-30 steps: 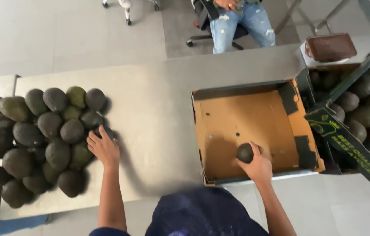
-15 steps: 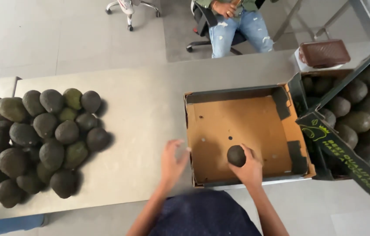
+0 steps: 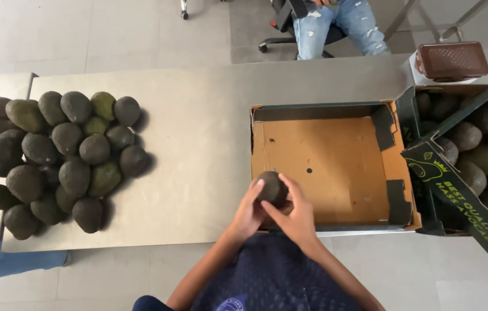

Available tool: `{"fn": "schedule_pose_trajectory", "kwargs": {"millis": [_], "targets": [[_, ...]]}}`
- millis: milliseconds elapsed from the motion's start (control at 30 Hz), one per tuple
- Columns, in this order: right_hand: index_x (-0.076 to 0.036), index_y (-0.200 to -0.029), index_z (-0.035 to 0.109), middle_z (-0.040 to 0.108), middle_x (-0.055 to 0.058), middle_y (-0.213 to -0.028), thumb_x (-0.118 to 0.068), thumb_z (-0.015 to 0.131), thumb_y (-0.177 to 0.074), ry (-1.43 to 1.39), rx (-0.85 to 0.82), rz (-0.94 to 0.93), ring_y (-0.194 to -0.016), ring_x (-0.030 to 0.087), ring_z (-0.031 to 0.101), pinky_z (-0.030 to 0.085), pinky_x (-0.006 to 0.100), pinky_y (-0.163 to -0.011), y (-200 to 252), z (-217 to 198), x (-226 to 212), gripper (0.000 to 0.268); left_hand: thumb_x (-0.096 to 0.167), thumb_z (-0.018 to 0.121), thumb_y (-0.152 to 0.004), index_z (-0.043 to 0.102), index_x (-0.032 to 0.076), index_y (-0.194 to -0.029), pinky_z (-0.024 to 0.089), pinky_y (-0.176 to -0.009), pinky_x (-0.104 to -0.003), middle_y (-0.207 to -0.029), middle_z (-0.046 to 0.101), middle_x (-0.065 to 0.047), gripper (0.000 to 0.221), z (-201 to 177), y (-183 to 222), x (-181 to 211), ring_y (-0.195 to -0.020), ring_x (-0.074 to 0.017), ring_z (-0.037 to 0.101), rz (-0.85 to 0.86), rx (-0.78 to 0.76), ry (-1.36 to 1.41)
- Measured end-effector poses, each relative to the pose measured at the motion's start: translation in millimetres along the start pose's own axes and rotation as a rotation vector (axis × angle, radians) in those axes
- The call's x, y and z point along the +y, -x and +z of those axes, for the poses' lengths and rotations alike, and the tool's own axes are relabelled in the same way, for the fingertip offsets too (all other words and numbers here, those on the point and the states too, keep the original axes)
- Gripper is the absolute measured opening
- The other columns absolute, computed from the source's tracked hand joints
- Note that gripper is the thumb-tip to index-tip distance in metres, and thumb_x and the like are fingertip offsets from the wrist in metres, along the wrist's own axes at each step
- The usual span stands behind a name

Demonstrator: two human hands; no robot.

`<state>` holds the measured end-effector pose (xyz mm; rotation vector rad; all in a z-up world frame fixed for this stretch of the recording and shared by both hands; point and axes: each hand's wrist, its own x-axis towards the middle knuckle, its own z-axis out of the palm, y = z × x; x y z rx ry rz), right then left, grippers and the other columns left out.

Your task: Sorting avocados from a pile into cardboard boxes on a stainless steel table.

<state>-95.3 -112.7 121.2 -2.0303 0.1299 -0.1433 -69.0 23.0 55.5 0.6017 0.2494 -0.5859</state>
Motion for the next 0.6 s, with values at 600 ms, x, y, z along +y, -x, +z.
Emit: {"fn": "schedule_pose_trajectory", "kwargs": {"millis": [600], "targets": [[-0.002,-0.108,0.072,0.072,0.015,-0.119,-0.022,0.077,-0.093,0.488,-0.010,-0.226,-0.113,0.035,0.069,0.056,0.041,-0.095,36.3,-0.3,106.4,0.026,0.013,0.074,-0.092,0.047,0.008,-0.135,0.060,-0.091,-0.047,-0.121,0.064,-0.015,0.051,-107.4,25.3,119.8,-0.106,-0.0309,0.069,0.516,0.335,0.074]]}}
